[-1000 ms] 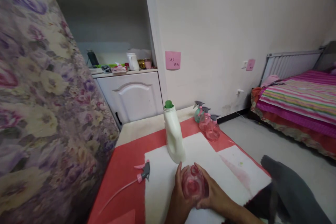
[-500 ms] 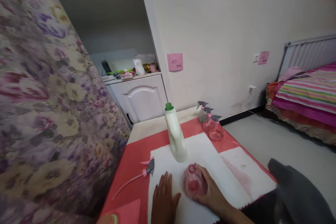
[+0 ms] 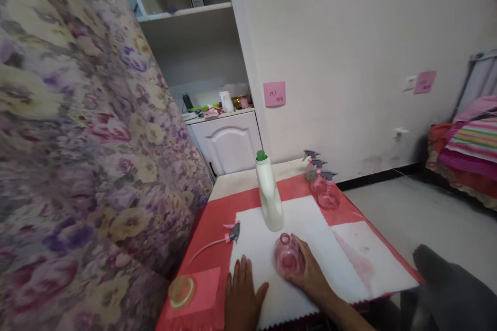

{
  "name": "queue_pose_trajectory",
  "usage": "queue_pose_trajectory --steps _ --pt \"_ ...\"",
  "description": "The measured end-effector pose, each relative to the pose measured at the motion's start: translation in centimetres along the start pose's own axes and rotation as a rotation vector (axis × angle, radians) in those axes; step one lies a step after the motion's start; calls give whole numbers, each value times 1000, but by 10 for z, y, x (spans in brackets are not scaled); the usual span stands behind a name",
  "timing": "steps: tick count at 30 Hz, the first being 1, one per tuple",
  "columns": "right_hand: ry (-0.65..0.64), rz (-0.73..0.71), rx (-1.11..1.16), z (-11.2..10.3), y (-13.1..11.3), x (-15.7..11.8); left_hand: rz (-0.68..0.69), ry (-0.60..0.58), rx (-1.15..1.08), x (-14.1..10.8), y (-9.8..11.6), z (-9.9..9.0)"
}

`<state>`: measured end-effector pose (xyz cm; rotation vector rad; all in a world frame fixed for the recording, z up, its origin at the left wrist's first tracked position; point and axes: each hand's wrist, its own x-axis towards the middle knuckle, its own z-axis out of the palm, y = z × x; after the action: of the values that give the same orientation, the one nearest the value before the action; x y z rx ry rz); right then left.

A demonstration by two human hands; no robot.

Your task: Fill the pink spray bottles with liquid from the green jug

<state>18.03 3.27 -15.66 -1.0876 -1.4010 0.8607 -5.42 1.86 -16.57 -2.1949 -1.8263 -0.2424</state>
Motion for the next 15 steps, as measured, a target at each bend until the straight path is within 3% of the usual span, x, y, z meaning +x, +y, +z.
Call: queue_pose_trajectory --steps 4,11,15 --pt "28 -23 -7 3 5 -1 151 71 27 -13 3 6" --pt "68 -9 -53 9 13 -3 5 212 84 -20 10 13" --pt "58 27 -21 10 10 -3 16 258 114 -29 8 18"
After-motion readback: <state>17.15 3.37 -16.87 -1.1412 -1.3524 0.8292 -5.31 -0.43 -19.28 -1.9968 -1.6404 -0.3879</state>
